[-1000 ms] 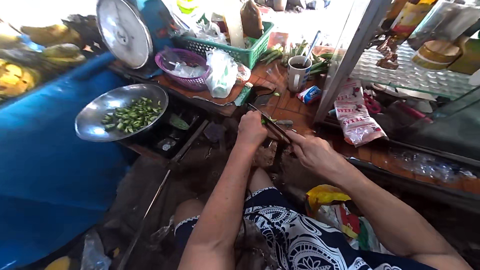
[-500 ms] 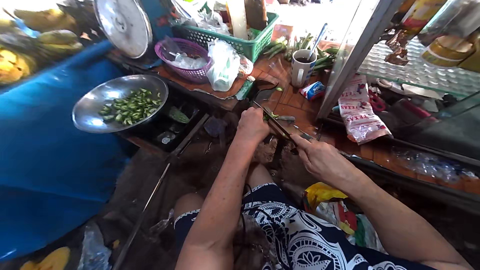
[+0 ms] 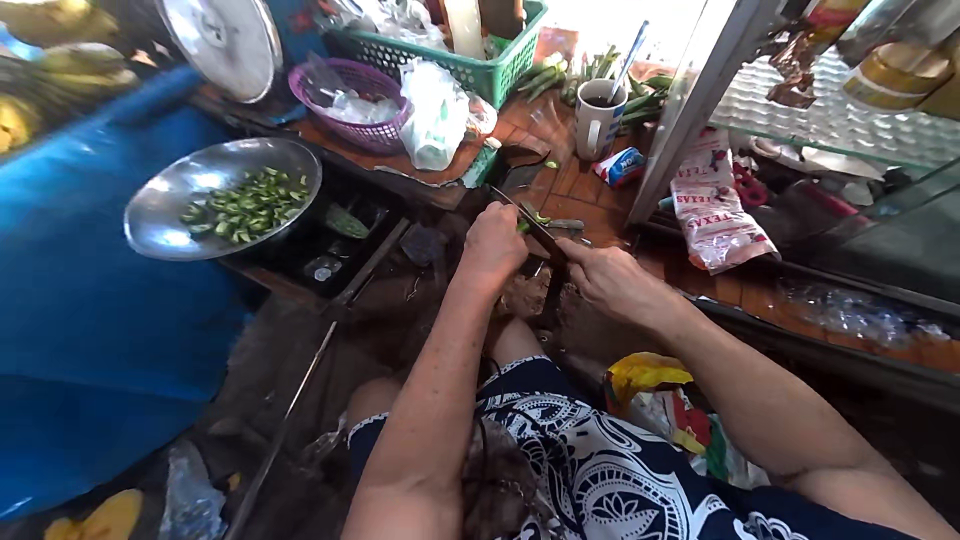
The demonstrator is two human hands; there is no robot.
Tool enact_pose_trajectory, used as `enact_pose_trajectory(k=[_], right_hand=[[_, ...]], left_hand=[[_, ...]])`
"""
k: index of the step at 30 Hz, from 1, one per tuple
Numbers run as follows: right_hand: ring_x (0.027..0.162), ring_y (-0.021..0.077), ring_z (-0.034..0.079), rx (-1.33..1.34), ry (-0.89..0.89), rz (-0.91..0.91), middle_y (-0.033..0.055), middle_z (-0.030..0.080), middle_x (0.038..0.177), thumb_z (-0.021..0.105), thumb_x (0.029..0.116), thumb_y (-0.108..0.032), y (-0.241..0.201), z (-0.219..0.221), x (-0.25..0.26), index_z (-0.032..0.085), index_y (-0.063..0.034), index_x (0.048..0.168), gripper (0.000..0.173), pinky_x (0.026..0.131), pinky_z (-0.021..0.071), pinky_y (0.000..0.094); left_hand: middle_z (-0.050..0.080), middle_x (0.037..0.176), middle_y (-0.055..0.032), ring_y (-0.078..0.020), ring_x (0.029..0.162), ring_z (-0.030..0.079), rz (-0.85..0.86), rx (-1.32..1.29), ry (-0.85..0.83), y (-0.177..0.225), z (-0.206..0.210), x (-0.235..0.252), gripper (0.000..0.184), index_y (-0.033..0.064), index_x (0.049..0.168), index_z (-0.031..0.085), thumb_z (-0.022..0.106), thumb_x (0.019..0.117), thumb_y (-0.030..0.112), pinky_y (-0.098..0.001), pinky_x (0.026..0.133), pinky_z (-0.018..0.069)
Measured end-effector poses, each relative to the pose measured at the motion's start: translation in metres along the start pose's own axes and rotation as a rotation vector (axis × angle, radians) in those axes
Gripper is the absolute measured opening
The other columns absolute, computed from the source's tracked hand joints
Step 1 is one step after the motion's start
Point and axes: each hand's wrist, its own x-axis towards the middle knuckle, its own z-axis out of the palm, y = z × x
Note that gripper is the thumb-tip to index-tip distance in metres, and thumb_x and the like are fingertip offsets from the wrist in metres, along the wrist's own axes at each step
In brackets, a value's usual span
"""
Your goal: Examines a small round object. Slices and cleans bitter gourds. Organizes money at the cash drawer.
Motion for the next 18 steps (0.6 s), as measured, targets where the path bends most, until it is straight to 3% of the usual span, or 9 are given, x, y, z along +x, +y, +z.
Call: enact_pose_trajectory(k=[3, 7, 10, 18], right_hand=[[0.083, 0.0343, 0.072, 0.027, -0.033, 0.016, 0.0158, 0.072, 0.094, 0.042, 0.1096, -0.022, 0.0, -0.003, 0.005, 0.045, -0.0208, 0.154, 0.044, 0.077, 0.0574, 0.0529], [0.085, 0.0287, 0.071, 0.28, 0.023, 0.019, 0.0152, 0.073, 0.1, 0.039, 0.1103, -0.021, 0.02, -0.01, 0.006, 0.054, -0.0221, 0.149, 0.042, 0.081, 0.0567, 0.0509], [0.095, 0.0357, 0.071, 0.153, 0.04, 0.038, 0.0191, 0.073, 0.103, 0.039, 0.11, -0.019, 0.01, -0.011, -0.004, 0.052, -0.0174, 0.151, 0.043, 0.088, 0.0543, 0.0553], [0.094, 0.0333, 0.071, -0.072, 0.092, 0.004, 0.0168, 0.07, 0.105, 0.035, 0.1097, -0.025, -0.003, -0.006, -0.041, 0.046, -0.0199, 0.154, 0.046, 0.083, 0.0566, 0.0496]], left_hand=[[0.063, 0.123, -0.019, -0.0363, 0.116, 0.062, -0.016, -0.006, -0.009, 0.003, -0.002, -0.003, 0.026, 0.0029, 0.121, 0.066, 0.063, 0.0977, 0.014, -0.0554, 0.097, 0.0517], [0.064, 0.122, -0.0186, -0.0363, 0.115, 0.064, -0.014, 0.023, -0.006, 0.008, -0.003, -0.001, 0.024, 0.0032, 0.119, 0.067, 0.064, 0.0968, 0.013, -0.0554, 0.095, 0.0535], [0.064, 0.121, -0.0192, -0.0366, 0.115, 0.064, -0.006, 0.035, -0.011, 0.009, -0.002, 0.005, 0.025, 0.0023, 0.119, 0.067, 0.065, 0.0966, 0.013, -0.0547, 0.095, 0.0538], [0.064, 0.121, -0.0202, -0.0376, 0.115, 0.064, -0.038, 0.08, -0.039, 0.014, -0.004, 0.005, 0.032, 0.0013, 0.12, 0.065, 0.07, 0.0923, 0.015, -0.0554, 0.093, 0.054]])
